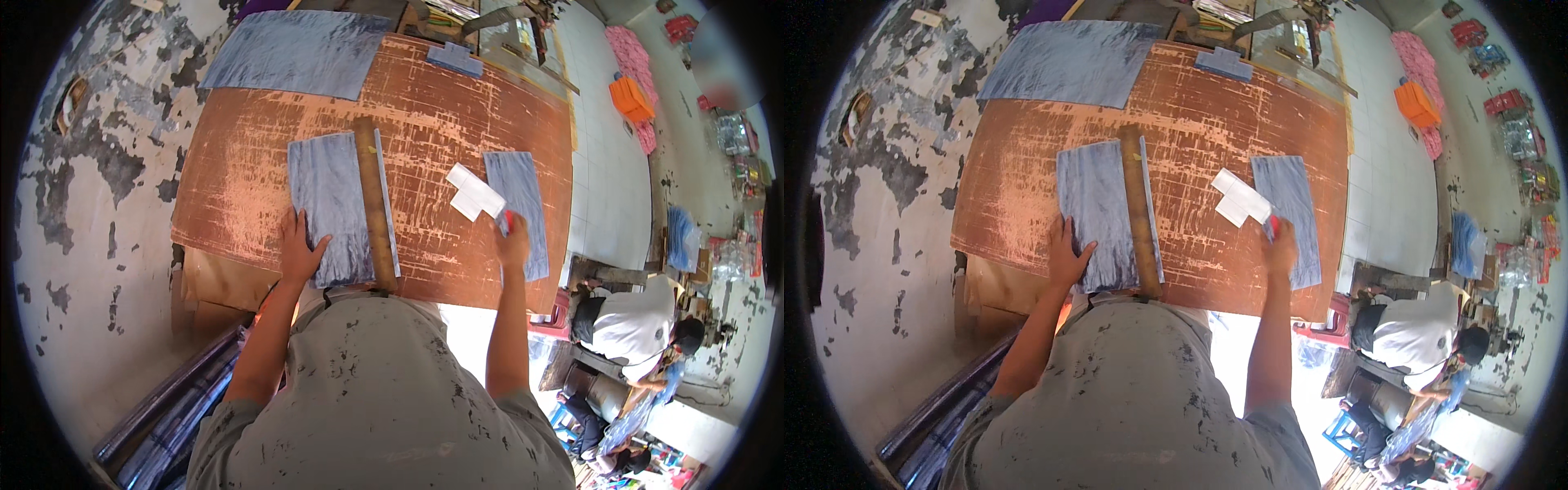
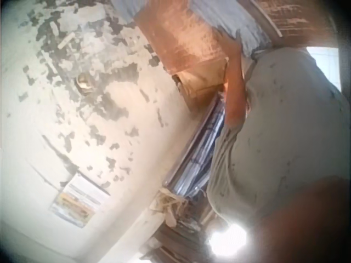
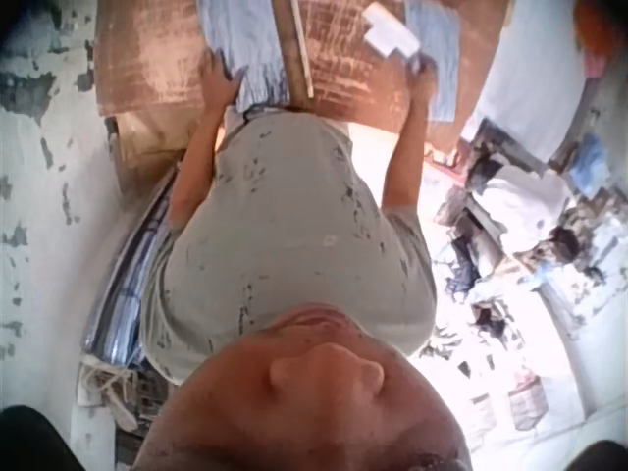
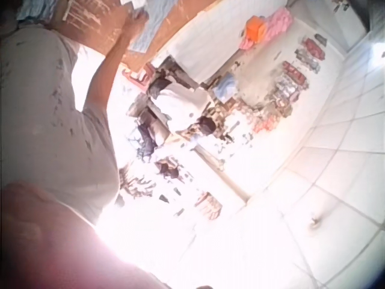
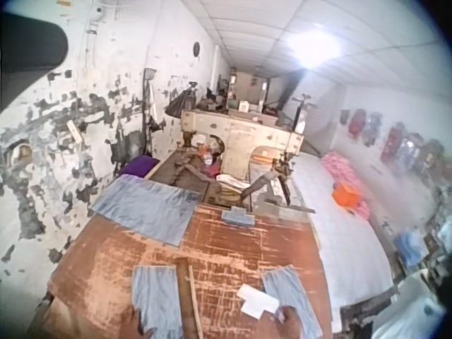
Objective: The person measures and cuts pieces of fabric on a table using a wooden straight edge, a utility knife, and paper templates.
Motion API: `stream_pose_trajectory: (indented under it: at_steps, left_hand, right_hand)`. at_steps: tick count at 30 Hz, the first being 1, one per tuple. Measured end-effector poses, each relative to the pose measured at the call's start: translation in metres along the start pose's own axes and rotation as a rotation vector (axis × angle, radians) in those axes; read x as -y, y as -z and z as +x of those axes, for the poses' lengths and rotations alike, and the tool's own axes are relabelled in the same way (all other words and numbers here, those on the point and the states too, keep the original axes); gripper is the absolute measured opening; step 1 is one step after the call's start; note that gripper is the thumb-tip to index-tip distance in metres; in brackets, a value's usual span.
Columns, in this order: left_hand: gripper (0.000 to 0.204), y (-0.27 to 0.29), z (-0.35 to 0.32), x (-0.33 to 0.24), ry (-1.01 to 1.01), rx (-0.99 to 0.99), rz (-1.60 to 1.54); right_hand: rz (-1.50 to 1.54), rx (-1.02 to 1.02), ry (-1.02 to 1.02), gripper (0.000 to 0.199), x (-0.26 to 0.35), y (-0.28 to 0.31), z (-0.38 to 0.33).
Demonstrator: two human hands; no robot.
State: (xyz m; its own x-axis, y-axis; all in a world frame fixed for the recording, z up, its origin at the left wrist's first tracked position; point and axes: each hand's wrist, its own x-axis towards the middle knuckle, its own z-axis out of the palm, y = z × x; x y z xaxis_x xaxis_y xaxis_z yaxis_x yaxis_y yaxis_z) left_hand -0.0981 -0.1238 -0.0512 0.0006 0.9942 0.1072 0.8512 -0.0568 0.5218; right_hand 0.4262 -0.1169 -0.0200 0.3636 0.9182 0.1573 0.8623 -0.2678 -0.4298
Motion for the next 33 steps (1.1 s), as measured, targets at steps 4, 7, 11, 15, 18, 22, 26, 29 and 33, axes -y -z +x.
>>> stream_pose_trajectory:
  at_steps: [4,7,11,15,18,22,26,29,33]
  left_hand:
    - [0.093,0.004,0.001,0.0,0.0,0.004,0.039]
    - [0.093,0.007,-0.001,-0.003,0.007,0.053,0.074]
    - [0.091,0.01,-0.001,-0.008,-0.012,-0.013,0.115]
    - [0.087,0.0,0.013,-0.03,-0.114,-0.038,-0.047]
    - [0.086,-0.017,0.032,-0.056,-0.199,0.062,-0.033]
    - [0.102,-0.052,0.064,-0.099,-0.148,0.037,0.054]
    - [0.114,-0.07,0.077,-0.107,-0.004,0.013,0.069]
    - [0.108,-0.071,0.081,-0.102,0.0,-0.022,0.016]
    - [0.098,-0.059,0.086,-0.097,-0.028,-0.05,0.01]
  right_hand:
    - [-0.087,0.113,-0.046,0.071,0.051,-0.025,0.04]
    - [-0.146,0.195,-0.064,0.073,0.051,-0.022,0.053]
    - [-0.202,0.246,-0.05,0.062,0.036,-0.012,0.07]
    - [0.096,0.208,0.061,0.036,0.05,0.008,0.072]
    - [0.322,0.252,0.052,0.028,0.099,0.028,0.055]
    - [0.409,0.275,0.005,0.03,0.129,0.008,0.025]
    - [0.362,0.307,-0.061,0.032,0.126,-0.017,-0.012]
    - [0.428,0.319,-0.069,0.03,0.113,-0.022,-0.043]
    - [0.469,0.346,-0.215,0.034,0.08,-0.022,-0.069]
